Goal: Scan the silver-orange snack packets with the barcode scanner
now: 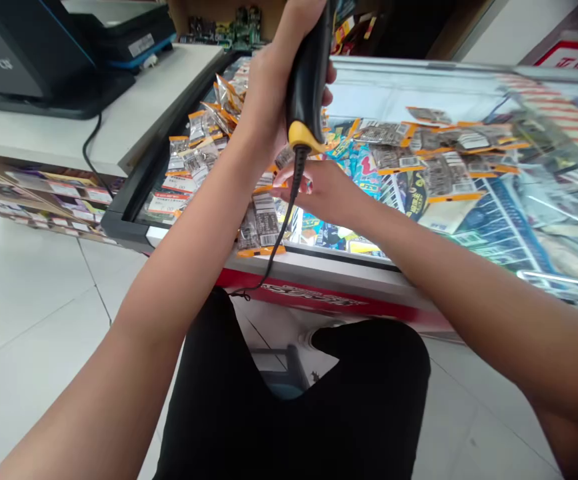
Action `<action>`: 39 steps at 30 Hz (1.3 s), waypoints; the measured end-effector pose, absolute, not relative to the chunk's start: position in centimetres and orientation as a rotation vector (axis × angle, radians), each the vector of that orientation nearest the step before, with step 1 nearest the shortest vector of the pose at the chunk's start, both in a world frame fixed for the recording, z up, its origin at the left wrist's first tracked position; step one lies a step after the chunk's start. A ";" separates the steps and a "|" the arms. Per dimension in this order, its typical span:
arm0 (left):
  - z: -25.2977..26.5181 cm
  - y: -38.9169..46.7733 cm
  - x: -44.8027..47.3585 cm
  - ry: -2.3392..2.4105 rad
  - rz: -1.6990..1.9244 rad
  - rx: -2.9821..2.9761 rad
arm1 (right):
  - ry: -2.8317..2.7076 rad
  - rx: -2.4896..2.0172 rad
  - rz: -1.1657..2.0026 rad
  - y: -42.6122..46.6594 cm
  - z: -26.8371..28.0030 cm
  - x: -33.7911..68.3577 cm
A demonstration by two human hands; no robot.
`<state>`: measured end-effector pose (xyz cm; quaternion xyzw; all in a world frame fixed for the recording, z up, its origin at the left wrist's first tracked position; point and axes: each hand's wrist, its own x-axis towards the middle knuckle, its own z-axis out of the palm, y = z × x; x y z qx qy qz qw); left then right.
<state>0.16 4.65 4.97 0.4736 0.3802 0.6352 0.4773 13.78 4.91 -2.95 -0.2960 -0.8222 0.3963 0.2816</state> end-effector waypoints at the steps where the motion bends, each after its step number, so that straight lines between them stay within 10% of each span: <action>1: 5.2 4.5 0.2 0.953 1.546 1.143 | -2.157 -0.793 1.095 4.6 -3.3 13.4; 17: 4.3 4.4 0.2 0.771 1.539 1.317 | -1.669 -0.975 1.438 8.4 -2.2 17.1; 39: 2.5 4.6 0.4 1.010 1.172 1.432 | -1.661 -1.263 0.896 12.4 -1.9 21.4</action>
